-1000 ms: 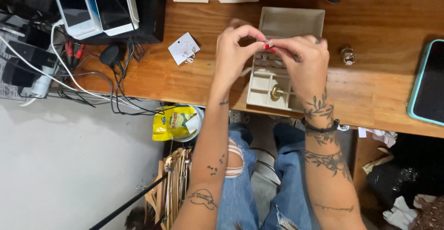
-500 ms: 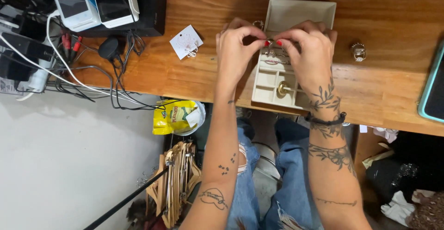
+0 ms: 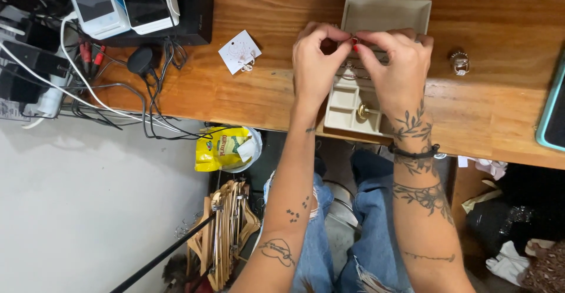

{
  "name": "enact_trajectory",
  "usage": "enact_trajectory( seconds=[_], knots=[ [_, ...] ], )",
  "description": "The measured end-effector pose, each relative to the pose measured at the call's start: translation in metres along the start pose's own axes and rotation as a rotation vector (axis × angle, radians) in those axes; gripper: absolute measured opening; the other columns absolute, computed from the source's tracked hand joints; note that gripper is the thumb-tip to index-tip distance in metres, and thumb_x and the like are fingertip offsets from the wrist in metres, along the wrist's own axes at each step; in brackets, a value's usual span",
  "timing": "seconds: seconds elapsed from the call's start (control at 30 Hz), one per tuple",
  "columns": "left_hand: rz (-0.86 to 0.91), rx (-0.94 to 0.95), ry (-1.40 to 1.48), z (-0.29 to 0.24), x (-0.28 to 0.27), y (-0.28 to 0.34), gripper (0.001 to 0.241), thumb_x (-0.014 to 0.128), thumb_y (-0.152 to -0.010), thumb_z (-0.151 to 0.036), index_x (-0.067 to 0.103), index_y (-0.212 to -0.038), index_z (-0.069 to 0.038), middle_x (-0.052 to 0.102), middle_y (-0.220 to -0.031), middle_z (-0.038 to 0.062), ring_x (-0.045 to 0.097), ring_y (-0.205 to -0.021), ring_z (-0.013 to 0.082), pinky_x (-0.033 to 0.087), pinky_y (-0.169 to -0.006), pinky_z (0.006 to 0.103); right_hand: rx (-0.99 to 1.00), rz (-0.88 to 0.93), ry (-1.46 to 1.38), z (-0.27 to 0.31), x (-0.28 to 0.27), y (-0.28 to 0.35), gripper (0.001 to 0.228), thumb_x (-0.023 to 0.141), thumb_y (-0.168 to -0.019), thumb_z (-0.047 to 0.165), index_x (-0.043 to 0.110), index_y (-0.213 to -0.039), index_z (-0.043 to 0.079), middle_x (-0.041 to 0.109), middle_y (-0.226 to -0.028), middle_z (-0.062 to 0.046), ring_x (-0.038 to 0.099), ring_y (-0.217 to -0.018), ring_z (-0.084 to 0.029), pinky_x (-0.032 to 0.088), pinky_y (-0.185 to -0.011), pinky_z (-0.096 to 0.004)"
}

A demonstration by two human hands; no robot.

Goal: Organizing small jewelry items like rings and earrings into a multi-compartment jewelry box.

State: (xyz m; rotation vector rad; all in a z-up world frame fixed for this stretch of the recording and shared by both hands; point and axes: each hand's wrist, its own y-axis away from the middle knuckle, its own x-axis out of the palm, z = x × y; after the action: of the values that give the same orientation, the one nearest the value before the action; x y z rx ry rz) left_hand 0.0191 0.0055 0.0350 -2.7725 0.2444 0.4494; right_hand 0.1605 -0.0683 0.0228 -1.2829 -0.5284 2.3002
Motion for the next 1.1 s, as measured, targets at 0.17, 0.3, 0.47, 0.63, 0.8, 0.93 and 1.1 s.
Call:
enact_trajectory(
  seconds=[0.17,0.3,0.47,0.63,0.8,0.93,1.1],
  knots=[
    [0.041,-0.014,0.009,0.004,-0.017,-0.002,0.012,0.072,-0.086,-0.013,0.078,-0.095,-0.015,0.077,-0.1,0.0,0.069,-0.103,0.0166,0.053,-0.094,0.0346,-0.036,0.046,-0.013,-0.008,-0.001,-0.001,0.017,0.086,-0.098,0.013,0.084,-0.115,0.014,0.079,-0.097,-0.005,0.071,-0.087,-0.02,0.041,-0.092,-0.04],
    [-0.211,-0.052,0.041,0.024,-0.021,-0.002,0.015,0.069,-0.091,-0.015,0.076,-0.103,-0.021,0.071,-0.108,0.001,0.063,-0.105,0.0166,0.049,-0.09,0.0319,-0.177,0.143,0.164,-0.018,0.006,0.003,0.016,0.087,-0.096,0.023,0.083,-0.112,0.02,0.078,-0.096,-0.001,0.069,-0.094,-0.026,0.036,-0.101,-0.046],
    [-0.329,-0.111,0.079,0.014,-0.026,-0.001,0.016,0.067,-0.089,-0.014,0.075,-0.102,-0.021,0.069,-0.107,0.0,0.066,-0.101,0.0139,0.052,-0.091,0.0317,-0.205,0.171,0.298,-0.014,0.006,-0.001,0.011,0.083,-0.097,0.029,0.083,-0.108,0.026,0.077,-0.092,0.002,0.067,-0.089,-0.028,0.036,-0.1,-0.046],
    [-0.327,-0.089,0.051,0.021,-0.019,0.0,0.014,0.068,-0.09,-0.017,0.074,-0.101,-0.023,0.071,-0.105,-0.002,0.064,-0.103,0.0131,0.051,-0.091,0.0319,-0.227,0.157,0.38,-0.003,0.009,-0.006,0.008,0.083,-0.097,0.032,0.083,-0.106,0.031,0.076,-0.092,0.004,0.068,-0.085,-0.029,0.038,-0.098,-0.044],
    [-0.278,-0.055,-0.022,0.02,-0.017,0.0,0.013,0.069,-0.09,-0.018,0.076,-0.1,-0.024,0.069,-0.107,-0.003,0.063,-0.105,0.0169,0.048,-0.095,0.0325,-0.247,0.142,0.29,-0.004,0.01,-0.008,0.008,0.083,-0.097,0.025,0.082,-0.105,0.025,0.074,-0.087,0.0,0.067,-0.076,-0.028,0.037,-0.104,-0.045],
    [-0.263,-0.049,-0.03,0.019,-0.016,0.0,0.013,0.068,-0.09,-0.019,0.076,-0.1,-0.023,0.07,-0.108,-0.003,0.063,-0.106,0.0171,0.048,-0.095,0.0335,-0.238,0.153,0.228,-0.008,0.012,-0.009,0.008,0.084,-0.096,0.025,0.083,-0.104,0.023,0.077,-0.092,-0.003,0.068,-0.075,-0.029,0.036,-0.107,-0.045],
    [-0.231,-0.067,-0.021,0.015,-0.015,0.001,0.012,0.07,-0.089,-0.021,0.077,-0.1,-0.023,0.07,-0.108,-0.002,0.062,-0.108,0.0178,0.048,-0.095,0.0342,-0.229,0.161,0.198,-0.011,0.015,-0.009,0.012,0.086,-0.092,0.023,0.084,-0.102,0.027,0.076,-0.095,-0.001,0.069,-0.08,-0.028,0.035,-0.112,-0.045]
  ],
)
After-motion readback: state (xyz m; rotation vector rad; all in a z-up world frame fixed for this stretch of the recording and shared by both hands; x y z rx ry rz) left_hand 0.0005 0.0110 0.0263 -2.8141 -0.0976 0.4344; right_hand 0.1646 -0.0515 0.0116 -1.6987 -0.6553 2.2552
